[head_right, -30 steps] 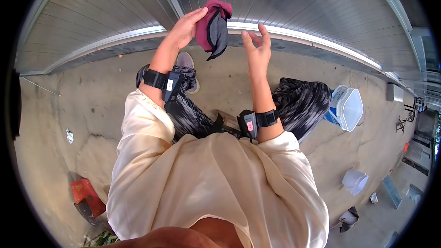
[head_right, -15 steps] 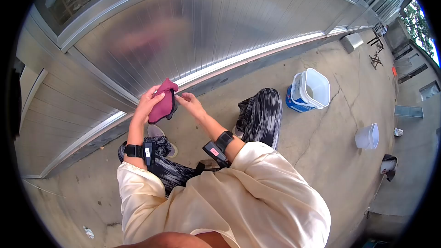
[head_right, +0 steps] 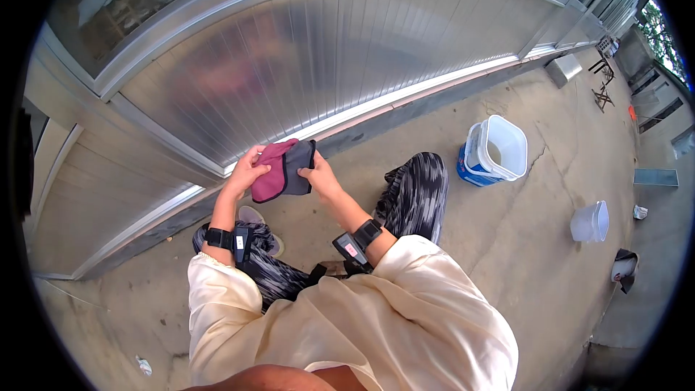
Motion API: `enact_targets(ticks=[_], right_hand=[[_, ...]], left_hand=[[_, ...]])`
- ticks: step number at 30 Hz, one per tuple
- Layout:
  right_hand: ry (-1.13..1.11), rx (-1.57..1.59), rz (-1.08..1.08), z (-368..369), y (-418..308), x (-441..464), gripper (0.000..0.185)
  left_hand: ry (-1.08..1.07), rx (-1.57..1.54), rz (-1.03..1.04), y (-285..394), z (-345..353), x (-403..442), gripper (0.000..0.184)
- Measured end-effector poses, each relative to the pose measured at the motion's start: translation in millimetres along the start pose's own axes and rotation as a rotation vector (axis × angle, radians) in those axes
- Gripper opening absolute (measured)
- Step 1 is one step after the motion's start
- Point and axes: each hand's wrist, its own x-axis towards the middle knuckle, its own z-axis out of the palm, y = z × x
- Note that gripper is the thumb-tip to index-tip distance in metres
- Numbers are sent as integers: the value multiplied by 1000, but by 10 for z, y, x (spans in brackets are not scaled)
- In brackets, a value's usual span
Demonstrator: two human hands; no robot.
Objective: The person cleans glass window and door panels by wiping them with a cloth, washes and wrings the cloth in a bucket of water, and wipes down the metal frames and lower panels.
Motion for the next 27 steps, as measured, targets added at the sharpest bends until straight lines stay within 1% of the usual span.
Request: enact_targets(ticks=[2, 3, 4, 5, 6, 7, 8, 9, 10, 11, 12, 14, 15, 16, 18, 19, 20, 21, 22, 23, 24, 26, 27], right_hand=[[-55, -117, -222, 18, -450, -179, 47], [-65, -111, -223, -31, -601, -190, 47], [-195, -146, -338, -92, -735, -176, 45], [-318, -177, -443, -119, -840, -204, 44], [-294, -167, -289, -110, -992, -247, 44], [-365, -244, -271, -219, -1010, -242, 44], [-434, -324, -258, -342, -1023, -200, 44], [-434, -326, -270, -430, -1030, -168, 44], [-325, -248, -204, -505, -1023, -160, 41], [-214, -167, -137, -565, -1008, -170, 44], [-205, -163, -143, -542, -1004, -188, 44], [-204, -106, -240, -419, -1046, -210, 61], [-234, -259, -201, -400, -1094, -242, 76], [-233, -267, -269, -384, -1037, -189, 75], [-275, -144, 84, -403, -1174, -205, 59], [-224, -86, 30, -406, -1115, -139, 51], [-172, -26, -20, -423, -1025, -59, 43], [-159, -39, -29, -509, -1042, 33, 36], [-103, 17, -36, -592, -1181, 100, 34], [-19, 129, -25, -724, -1385, 168, 32], [54, 250, -30, -890, -1637, 257, 31], [255, 174, -313, -1342, -2028, 584, 33], [349, 185, -434, -1546, -2275, 707, 34]], left_hand=[[143, -102, 262, 315, 81, -155, 35], [133, -185, 354, 395, 78, -191, 33], [211, -120, 376, 489, 84, -207, 30], [241, -79, 360, 477, 36, -153, 26], [271, -40, 350, 523, 34, -134, 23], [247, -65, 493, 571, 104, -128, 18], [248, -175, 386, 651, 150, -111, 13], [307, 18, 472, 677, 214, -94, 13], [362, 211, 551, 695, 287, -93, 12], [364, 244, 513, 726, 351, -89, 12], [348, 330, 507, 844, 446, -106, 14], [380, 570, 571, 1144, 702, -145, 15], [385, 706, 538, 1256, 780, -129, 17], [378, 710, 547, 1328, 851, -85, 17], [355, 924, 578, 1439, 939, 34, 18], [324, 1035, 531, 1452, 935, 98, 22], [317, 1038, 534, 1468, 920, 113, 22], [276, 939, 508, 1503, 891, 123, 28], [237, 840, 482, 1538, 855, 131, 35], [241, 887, 520, 1538, 784, 83, 50], [256, 839, 485, 1513, 708, 13, 50], [272, 736, 393, 1408, 542, -190, 49], [273, 681, 335, 1313, 447, -321, 49]])
